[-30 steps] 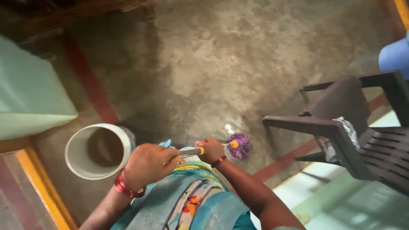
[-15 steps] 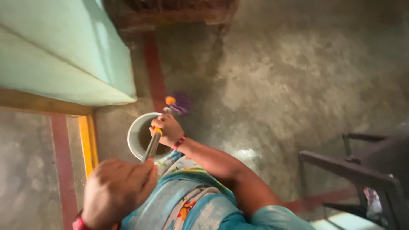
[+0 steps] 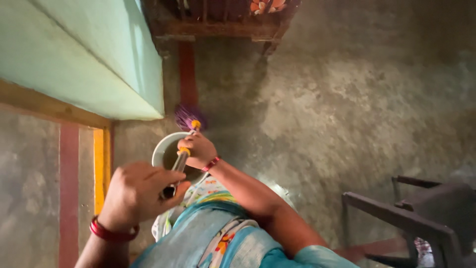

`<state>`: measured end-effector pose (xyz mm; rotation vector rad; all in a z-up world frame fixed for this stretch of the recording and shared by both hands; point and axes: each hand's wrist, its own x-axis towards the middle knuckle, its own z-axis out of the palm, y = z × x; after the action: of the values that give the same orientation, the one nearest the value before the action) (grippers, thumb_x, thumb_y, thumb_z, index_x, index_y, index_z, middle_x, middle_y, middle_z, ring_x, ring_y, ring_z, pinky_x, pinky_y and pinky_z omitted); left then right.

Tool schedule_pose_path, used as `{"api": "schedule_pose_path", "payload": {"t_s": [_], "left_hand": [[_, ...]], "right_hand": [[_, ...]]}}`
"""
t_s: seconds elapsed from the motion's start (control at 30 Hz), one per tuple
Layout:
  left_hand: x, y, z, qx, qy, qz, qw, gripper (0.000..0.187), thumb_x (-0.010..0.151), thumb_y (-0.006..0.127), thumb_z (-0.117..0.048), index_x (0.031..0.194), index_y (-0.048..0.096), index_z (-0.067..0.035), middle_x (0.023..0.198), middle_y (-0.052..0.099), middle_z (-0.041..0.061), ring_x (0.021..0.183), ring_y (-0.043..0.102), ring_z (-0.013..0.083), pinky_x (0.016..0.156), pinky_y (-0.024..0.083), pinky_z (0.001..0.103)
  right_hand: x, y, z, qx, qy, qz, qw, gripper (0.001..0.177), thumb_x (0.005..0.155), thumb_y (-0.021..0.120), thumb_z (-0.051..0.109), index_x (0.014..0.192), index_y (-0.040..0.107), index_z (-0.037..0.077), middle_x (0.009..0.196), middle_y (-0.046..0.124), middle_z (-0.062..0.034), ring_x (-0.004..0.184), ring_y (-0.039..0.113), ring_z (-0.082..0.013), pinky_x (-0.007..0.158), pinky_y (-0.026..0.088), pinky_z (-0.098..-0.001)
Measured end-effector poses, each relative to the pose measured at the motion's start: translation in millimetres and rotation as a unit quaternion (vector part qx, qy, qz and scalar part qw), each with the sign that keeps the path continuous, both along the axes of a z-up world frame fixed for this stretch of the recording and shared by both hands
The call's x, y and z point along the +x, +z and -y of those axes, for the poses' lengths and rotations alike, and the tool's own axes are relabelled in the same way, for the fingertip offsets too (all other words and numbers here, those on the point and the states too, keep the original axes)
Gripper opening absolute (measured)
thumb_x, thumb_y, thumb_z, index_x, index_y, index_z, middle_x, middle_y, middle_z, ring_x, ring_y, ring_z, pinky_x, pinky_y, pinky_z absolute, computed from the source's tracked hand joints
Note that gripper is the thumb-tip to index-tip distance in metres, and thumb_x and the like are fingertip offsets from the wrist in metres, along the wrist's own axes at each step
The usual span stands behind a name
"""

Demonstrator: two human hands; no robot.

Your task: The person mops the floor using a mop and a bucket of water, occasionally wringing the mop head by hand into the bucket.

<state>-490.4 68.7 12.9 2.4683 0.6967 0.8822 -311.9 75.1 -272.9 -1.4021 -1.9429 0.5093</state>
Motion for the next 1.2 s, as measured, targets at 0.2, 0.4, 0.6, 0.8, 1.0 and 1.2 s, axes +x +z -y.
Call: {"api": "schedule_pose_path", "payload": {"t_s": [0.2,0.4,0.6,0.8,1.0,1.2], "left_hand": [[50,4,11,0.035,-0.028,0.031,0.999,0.02,0.077,0.087,-0.028,0.085,0.076,-0.014,0.067,0.065,0.002,0.06,0.063,0.022,0.053,0.049,0.036],[131,-37,36,-0.116,-0.065,0.018,0.991,0.056,0.074,0.086,-0.042,0.115,0.072,-0.005,0.075,0.069,0.007,0.064,0.067,0.0242,0.057,0.052,0.036],[116,-74,52,-0.202,0.031,-0.046,0.978,0.048,0.085,0.079,-0.039,0.119,0.07,-0.007,0.083,0.071,0.008,0.072,0.07,0.0253,0.062,0.054,0.038],[42,-107,75,-0.213,0.191,-0.077,0.955,0.037,0.086,0.075,-0.037,0.111,0.076,-0.009,0.097,0.076,0.011,0.082,0.072,0.0296,0.072,0.055,0.042],[-17,-134,87,-0.247,0.283,-0.067,0.924,0.037,0.087,0.076,-0.036,0.107,0.076,-0.005,0.097,0.074,0.016,0.087,0.072,0.0316,0.075,0.056,0.042],[-58,-150,82,-0.274,0.333,-0.045,0.901,0.038,0.089,0.075,-0.037,0.109,0.076,-0.005,0.095,0.073,0.015,0.082,0.072,0.0298,0.073,0.056,0.04]], "right_hand": [[71,34,89,-0.028,-0.023,0.021,0.999,0.02,0.065,0.069,0.021,0.084,0.068,0.014,0.083,0.07,-0.009,0.085,0.067,-0.034,0.081,0.053,-0.0429],[155,-17,192,-0.237,-0.177,0.01,0.955,0.03,0.082,0.074,0.036,0.091,0.073,0.008,0.082,0.071,-0.0208,0.083,0.067,-0.043,0.071,0.054,-0.0523],[243,-119,290,-0.332,-0.325,-0.137,0.875,0.038,0.079,0.077,0.045,0.09,0.077,0.009,0.083,0.078,-0.0098,0.081,0.076,-0.0266,0.072,0.056,-0.042],[293,-88,277,-0.22,-0.415,-0.219,0.855,0.04,0.089,0.072,0.043,0.084,0.072,0.003,0.073,0.073,-0.0073,0.07,0.072,-0.0193,0.064,0.054,-0.0321],[288,132,247,0.002,-0.139,-0.489,0.861,0.058,0.089,0.082,0.056,0.105,0.059,0.005,0.105,0.066,-0.007,0.07,0.062,-0.0208,0.067,0.058,-0.0427],[255,339,245,0.102,-0.131,-0.42,0.892,0.078,0.091,0.066,0.074,0.126,0.056,0.005,0.064,0.055,-0.004,0.052,0.05,-0.0167,0.058,0.048,-0.0368]]}}
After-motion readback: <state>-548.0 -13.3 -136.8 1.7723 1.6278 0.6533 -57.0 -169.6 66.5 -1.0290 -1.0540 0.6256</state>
